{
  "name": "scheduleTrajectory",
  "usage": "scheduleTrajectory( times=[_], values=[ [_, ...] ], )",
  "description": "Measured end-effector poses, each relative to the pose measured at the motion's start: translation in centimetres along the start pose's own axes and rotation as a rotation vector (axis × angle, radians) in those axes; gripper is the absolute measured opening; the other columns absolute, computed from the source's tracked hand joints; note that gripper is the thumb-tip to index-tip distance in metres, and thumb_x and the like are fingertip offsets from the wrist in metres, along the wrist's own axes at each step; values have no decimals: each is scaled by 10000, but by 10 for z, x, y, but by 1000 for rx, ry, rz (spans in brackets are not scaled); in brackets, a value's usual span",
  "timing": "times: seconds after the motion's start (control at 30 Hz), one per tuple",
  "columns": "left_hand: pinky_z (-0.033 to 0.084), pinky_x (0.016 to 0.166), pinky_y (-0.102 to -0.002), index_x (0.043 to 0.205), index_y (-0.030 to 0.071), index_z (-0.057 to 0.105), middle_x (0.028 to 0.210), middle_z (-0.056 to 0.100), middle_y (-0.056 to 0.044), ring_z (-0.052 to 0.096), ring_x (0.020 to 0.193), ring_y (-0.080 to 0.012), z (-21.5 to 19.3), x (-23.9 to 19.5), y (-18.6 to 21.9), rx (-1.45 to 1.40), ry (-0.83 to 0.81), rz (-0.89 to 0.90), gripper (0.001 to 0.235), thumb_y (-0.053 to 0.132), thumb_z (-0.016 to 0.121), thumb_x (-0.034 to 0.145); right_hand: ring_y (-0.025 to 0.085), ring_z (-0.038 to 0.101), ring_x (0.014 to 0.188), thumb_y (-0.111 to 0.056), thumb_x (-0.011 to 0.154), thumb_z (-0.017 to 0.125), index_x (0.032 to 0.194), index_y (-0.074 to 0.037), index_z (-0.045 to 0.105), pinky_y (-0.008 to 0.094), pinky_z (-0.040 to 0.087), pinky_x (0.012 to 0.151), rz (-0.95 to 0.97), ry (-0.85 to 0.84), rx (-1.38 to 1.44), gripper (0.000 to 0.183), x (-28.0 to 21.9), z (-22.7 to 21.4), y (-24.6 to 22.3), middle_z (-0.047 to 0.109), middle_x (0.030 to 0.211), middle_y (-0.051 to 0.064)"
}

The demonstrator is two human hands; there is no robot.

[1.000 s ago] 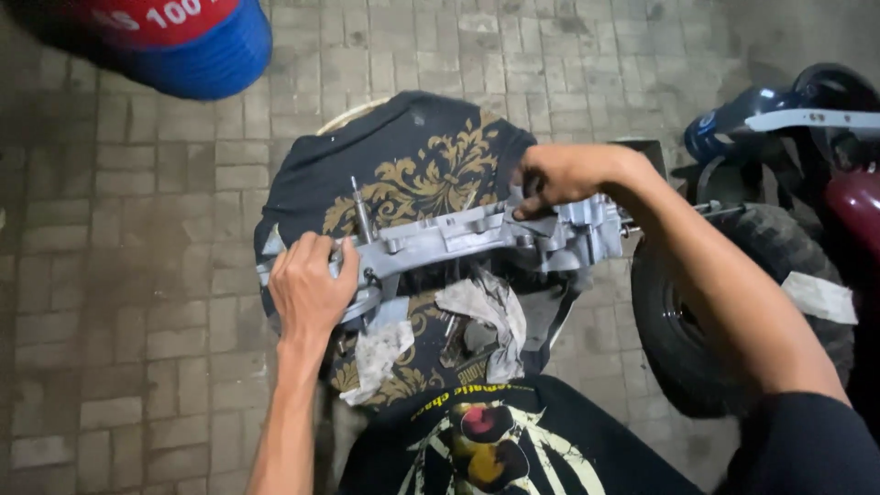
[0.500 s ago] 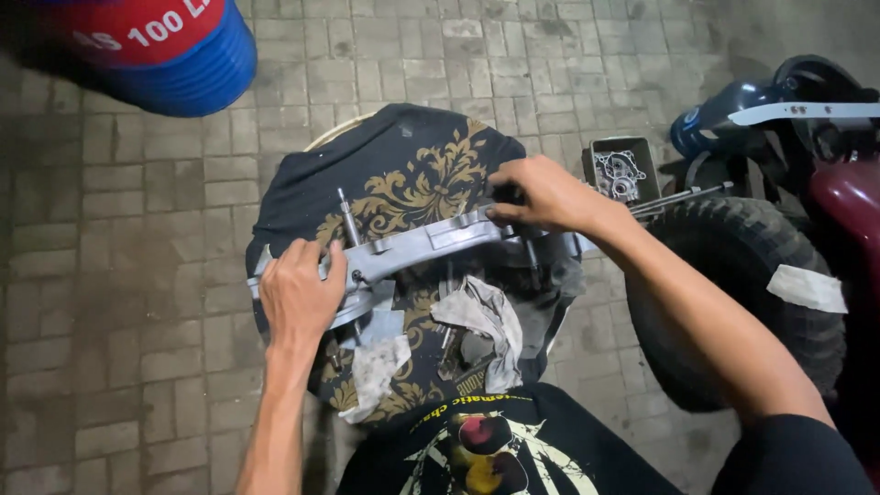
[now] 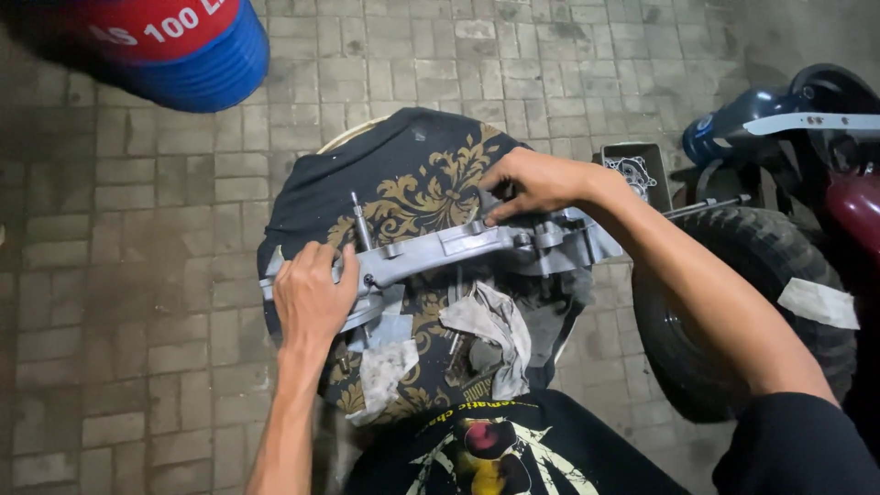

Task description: The person repeatedly rubs a small dark abrasive pad against the surface of a silver metal part resting on a patterned cloth. The hands move the pad back and forth over the same area for the duration of the clip.

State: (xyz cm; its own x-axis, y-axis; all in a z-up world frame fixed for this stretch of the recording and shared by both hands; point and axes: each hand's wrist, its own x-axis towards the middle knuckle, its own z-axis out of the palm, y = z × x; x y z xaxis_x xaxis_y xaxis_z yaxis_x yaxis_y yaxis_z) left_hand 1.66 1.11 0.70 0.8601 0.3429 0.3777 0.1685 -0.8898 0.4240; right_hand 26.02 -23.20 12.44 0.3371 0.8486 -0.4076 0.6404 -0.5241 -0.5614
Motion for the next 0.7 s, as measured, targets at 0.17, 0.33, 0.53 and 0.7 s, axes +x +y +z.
scheduleTrajectory(
  times=[0.17, 0.33, 0.53, 0.7],
  values=[
    [490, 622, -340, 738, 77, 666, 643, 553, -48, 645, 615, -253, 3, 2, -1, 9, 2, 1, 366, 282, 650, 1040, 269, 751, 799, -299, 802, 876, 997, -177, 812, 401, 607, 734, -18, 27, 25, 239, 9, 4, 19, 788, 834, 72],
    [496, 615, -355, 716, 80, 643, 642, 542, -58, 649, 625, -280, 5, 3, -4, 10, 28, 30, 363, 276, 667, 1020, 283, 754, 791, -297, 853, 828, 936, -161, 795, 402, 602, 737, -37, 6, -72, 163, 2, -8, -1, 797, 848, 67],
    [506, 644, -355, 731, 89, 645, 656, 546, -57, 650, 645, -273, 4, -3, -5, -19, 29, 35, 321, 259, 671, 1001, 399, 731, 959, -295, 956, 673, 1103, -151, 730, 508, 581, 881, -75, -156, -405, 213, -4, -20, -28, 773, 1082, 124],
    [502, 648, -350, 746, 107, 671, 671, 565, -42, 668, 660, -260, 2, -7, -6, -11, 30, 31, 326, 283, 654, 1020, 388, 729, 932, -303, 986, 619, 1099, -150, 743, 478, 588, 840, -139, -175, -329, 228, 1, -9, -1, 748, 1045, 116]
  ],
)
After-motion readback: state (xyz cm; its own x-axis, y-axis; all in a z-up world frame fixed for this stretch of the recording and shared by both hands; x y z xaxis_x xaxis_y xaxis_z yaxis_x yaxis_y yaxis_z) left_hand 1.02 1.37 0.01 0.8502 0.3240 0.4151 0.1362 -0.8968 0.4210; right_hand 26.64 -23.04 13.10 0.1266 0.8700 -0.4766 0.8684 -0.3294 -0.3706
